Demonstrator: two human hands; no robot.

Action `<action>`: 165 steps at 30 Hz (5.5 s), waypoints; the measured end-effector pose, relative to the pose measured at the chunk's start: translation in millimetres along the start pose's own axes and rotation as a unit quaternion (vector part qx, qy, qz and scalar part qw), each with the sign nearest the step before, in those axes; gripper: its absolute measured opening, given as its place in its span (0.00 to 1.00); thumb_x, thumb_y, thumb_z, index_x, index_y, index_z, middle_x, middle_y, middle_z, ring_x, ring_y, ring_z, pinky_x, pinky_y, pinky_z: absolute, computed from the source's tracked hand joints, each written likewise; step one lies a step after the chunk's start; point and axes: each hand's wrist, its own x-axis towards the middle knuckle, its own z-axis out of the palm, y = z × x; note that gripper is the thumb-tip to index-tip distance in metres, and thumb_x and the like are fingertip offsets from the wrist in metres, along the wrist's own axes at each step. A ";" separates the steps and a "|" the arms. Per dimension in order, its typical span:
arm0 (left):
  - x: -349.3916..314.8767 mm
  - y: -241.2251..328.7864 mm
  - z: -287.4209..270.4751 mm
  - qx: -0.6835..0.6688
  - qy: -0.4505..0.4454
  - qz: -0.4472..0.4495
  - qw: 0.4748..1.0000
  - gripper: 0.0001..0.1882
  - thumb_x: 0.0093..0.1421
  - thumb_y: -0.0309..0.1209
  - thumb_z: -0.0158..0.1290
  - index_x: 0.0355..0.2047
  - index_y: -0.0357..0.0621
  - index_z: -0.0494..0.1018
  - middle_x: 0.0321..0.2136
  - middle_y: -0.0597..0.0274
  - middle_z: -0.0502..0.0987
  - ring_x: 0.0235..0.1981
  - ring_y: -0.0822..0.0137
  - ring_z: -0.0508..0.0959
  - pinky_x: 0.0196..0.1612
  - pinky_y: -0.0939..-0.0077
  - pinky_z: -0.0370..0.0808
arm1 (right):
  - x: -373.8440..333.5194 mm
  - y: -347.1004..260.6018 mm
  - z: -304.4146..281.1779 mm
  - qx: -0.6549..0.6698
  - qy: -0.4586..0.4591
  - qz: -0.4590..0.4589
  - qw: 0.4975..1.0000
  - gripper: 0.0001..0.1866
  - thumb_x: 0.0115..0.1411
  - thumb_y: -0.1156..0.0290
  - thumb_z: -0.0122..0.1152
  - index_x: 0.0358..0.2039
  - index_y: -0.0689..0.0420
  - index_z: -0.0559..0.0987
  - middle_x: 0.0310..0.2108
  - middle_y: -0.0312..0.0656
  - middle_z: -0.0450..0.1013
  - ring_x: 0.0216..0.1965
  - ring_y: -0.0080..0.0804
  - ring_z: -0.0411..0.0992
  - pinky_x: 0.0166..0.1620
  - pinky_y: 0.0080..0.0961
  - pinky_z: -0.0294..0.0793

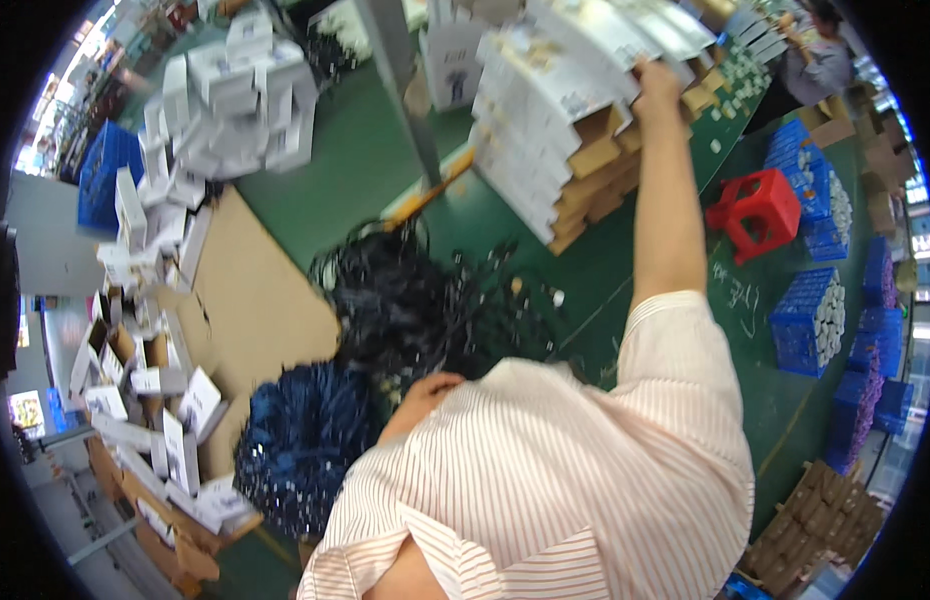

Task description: Packaging portable fans and USB cables into retail boxes on an assembly line.

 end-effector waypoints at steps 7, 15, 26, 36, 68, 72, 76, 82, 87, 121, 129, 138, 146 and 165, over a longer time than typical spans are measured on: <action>-29.1 -29.4 -1.7 -0.169 0.092 -0.106 0.976 0.11 0.53 0.26 0.48 0.37 0.37 0.72 0.30 0.60 0.73 0.35 0.71 0.72 0.39 0.80 0.66 | -197.9 -25.9 0.1 -0.381 -0.056 -0.233 0.893 0.09 0.56 0.71 0.53 0.35 0.61 0.76 0.28 0.36 0.73 0.26 0.18 0.68 0.29 0.14 0.66; -16.7 -45.9 -13.4 0.082 0.090 -0.033 0.992 0.04 0.52 0.24 0.49 0.28 0.35 0.69 0.24 0.62 0.72 0.25 0.74 0.71 0.30 0.81 0.66 | -307.7 128.3 -54.5 -0.548 -0.274 -0.068 0.788 0.06 0.46 0.74 0.56 0.27 0.58 0.75 0.25 0.44 0.70 0.28 0.39 0.71 0.32 0.30 0.69; -3.3 -11.4 -54.5 0.057 0.199 0.028 0.978 0.14 0.50 0.25 0.51 0.38 0.36 0.70 0.28 0.58 0.74 0.28 0.72 0.73 0.33 0.80 0.70 | -279.1 180.1 -46.1 -0.325 -0.301 0.239 0.864 0.03 0.45 0.78 0.54 0.23 0.57 0.71 0.21 0.40 0.68 0.23 0.27 0.69 0.27 0.22 0.68; 54.1 187.4 -30.9 -0.110 -0.191 0.079 0.972 0.10 0.54 0.30 0.49 0.34 0.38 0.71 0.24 0.63 0.74 0.24 0.75 0.72 0.27 0.84 0.67 | -327.8 -23.3 118.4 -0.310 -0.488 -0.256 0.775 0.02 0.49 0.79 0.52 0.26 0.61 0.69 0.18 0.37 0.65 0.21 0.21 0.64 0.25 0.19 0.64; -1.0 136.8 -80.7 0.211 0.458 0.296 0.811 0.42 0.43 0.30 0.57 0.57 0.36 0.50 0.56 0.50 0.56 0.56 0.54 0.59 0.56 0.65 0.56 | -350.8 67.0 193.0 0.222 -0.349 0.366 0.833 0.13 0.59 0.63 0.48 0.21 0.55 0.65 0.16 0.41 0.63 0.11 0.24 0.52 0.19 0.24 0.57; 18.8 130.1 -68.9 0.020 0.332 0.356 0.874 0.30 0.45 0.24 0.51 0.51 0.35 0.58 0.46 0.52 0.65 0.48 0.59 0.66 0.52 0.68 0.61 | -409.2 50.2 197.2 0.151 -0.437 0.330 0.823 0.12 0.59 0.64 0.48 0.23 0.56 0.63 0.15 0.38 0.60 0.11 0.22 0.52 0.16 0.19 0.52; 19.0 119.1 -50.6 -0.454 0.157 0.159 0.863 0.14 0.52 0.21 0.40 0.39 0.39 0.68 0.26 0.62 0.70 0.25 0.73 0.70 0.26 0.83 0.67 | -412.1 62.3 199.1 0.065 -0.423 0.183 0.885 0.08 0.57 0.68 0.51 0.27 0.58 0.66 0.17 0.38 0.63 0.13 0.25 0.57 0.18 0.20 0.57; 16.4 105.0 -51.0 -0.442 0.244 0.114 0.856 0.08 0.56 0.28 0.40 0.29 0.41 0.70 0.17 0.66 0.66 0.12 0.76 0.60 0.14 0.84 0.52 | -427.3 91.7 193.2 -0.295 -0.515 -0.153 0.791 0.12 0.49 0.67 0.58 0.32 0.60 0.70 0.23 0.47 0.68 0.23 0.41 0.68 0.28 0.30 0.67; 19.9 78.0 -76.4 -0.667 0.166 0.030 0.726 0.11 0.57 0.34 0.40 0.30 0.43 0.70 0.25 0.60 0.73 0.25 0.63 0.72 0.27 0.71 0.69 | -425.4 108.4 169.3 -0.331 -0.672 -0.279 0.600 0.15 0.48 0.66 0.58 0.33 0.60 0.70 0.28 0.46 0.68 0.29 0.45 0.69 0.32 0.36 0.68; -8.5 14.9 -673.4 -0.003 0.836 -0.050 0.547 0.58 0.35 0.53 0.61 0.59 0.36 0.43 0.56 0.40 0.55 0.58 0.47 0.55 0.59 0.60 0.52 | -377.2 196.9 140.6 0.175 -0.266 0.567 0.760 0.05 0.48 0.80 0.51 0.22 0.57 0.67 0.25 0.44 0.65 0.16 0.27 0.55 0.28 0.28 0.62; -28.3 0.0 -630.5 -0.124 0.812 0.142 0.553 0.56 0.37 0.44 0.63 0.59 0.34 0.43 0.56 0.39 0.54 0.57 0.46 0.56 0.59 0.62 0.52 | -381.6 170.6 137.6 0.196 -0.279 0.544 0.767 0.05 0.52 0.70 0.51 0.25 0.57 0.72 0.27 0.45 0.66 0.20 0.30 0.57 0.26 0.28 0.59; -70.5 63.6 -393.2 0.347 0.739 0.192 0.545 0.55 0.31 0.38 0.65 0.58 0.38 0.48 0.53 0.43 0.58 0.53 0.46 0.58 0.55 0.56 0.55 | -363.2 141.2 163.4 0.017 -0.344 0.365 0.865 0.04 0.51 0.68 0.50 0.28 0.52 0.68 0.13 0.35 0.60 0.11 0.24 0.58 0.15 0.22 0.60; -56.2 47.3 -221.3 0.424 0.516 0.228 0.709 0.53 0.29 0.37 0.65 0.57 0.40 0.52 0.52 0.43 0.59 0.51 0.46 0.61 0.52 0.56 0.58 | -384.8 -2.9 287.4 0.335 -0.525 0.330 0.710 0.07 0.60 0.72 0.47 0.39 0.58 0.68 0.20 0.34 0.57 0.13 0.16 0.54 0.20 0.16 0.51; -81.3 25.2 -88.8 0.357 0.320 0.279 0.832 0.55 0.28 0.38 0.66 0.57 0.38 0.50 0.51 0.43 0.59 0.50 0.45 0.61 0.52 0.56 0.58 | -425.5 -15.7 162.9 -0.288 -0.764 -0.194 0.544 0.18 0.44 0.76 0.57 0.39 0.64 0.70 0.41 0.50 0.66 0.46 0.44 0.64 0.47 0.31 0.65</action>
